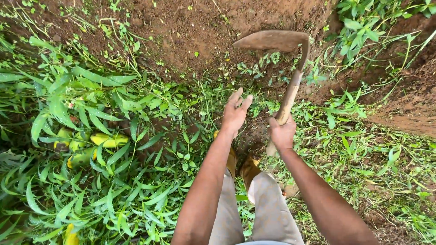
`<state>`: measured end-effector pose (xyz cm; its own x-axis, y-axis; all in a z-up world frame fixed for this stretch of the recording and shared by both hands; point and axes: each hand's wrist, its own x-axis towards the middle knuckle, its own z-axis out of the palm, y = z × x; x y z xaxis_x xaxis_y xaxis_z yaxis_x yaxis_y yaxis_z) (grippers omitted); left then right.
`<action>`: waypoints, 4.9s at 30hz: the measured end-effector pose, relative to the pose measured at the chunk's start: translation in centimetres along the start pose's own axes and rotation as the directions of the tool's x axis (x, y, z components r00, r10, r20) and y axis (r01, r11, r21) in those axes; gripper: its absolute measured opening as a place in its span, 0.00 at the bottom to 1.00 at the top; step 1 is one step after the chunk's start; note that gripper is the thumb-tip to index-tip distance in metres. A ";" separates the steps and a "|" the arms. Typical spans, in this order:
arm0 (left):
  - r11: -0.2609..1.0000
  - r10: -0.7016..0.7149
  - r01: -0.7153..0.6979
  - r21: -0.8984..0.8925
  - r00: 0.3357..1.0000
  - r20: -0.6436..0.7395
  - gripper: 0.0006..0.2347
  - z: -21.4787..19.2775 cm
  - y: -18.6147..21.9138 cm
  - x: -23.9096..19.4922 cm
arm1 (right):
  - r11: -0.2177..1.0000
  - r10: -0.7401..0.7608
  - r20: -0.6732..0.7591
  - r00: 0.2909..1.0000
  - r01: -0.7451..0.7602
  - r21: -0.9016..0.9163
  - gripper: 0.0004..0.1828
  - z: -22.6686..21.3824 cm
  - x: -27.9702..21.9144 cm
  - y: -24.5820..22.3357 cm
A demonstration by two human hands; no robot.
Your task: The person uses a hoe to clear weeds and loosen the soil in a garden patch. They repeatedly strike the ground with the tool and pull away the uprooted vegetation.
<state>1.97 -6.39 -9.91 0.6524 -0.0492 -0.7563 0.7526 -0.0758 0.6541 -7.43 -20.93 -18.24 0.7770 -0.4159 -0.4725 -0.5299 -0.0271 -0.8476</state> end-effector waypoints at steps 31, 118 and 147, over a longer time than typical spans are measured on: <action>0.982 0.187 -0.188 -0.026 0.982 -0.032 0.24 -1.0 -3.8 -1.5 | 0.988 -0.040 -0.170 0.985 0.064 0.141 0.09 3.2 -1.5 2.2; 0.030 0.999 -0.841 0.541 0.007 -0.045 0.05 -9.0 -16.7 12.0 | 0.688 -0.723 0.047 0.689 0.712 0.141 0.12 9.8 1.9 9.6; 0.131 0.991 -0.870 0.475 0.123 -0.047 0.06 -10.6 -17.8 12.8 | 0.715 -0.694 0.115 0.711 0.699 -0.014 0.17 12.7 2.9 13.7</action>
<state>-2.15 4.85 -31.14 0.8307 -0.0343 0.5556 -0.5117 -0.4402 0.7378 -8.13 -10.94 -34.30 0.9593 -0.1720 0.2240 0.1599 -0.3230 -0.9328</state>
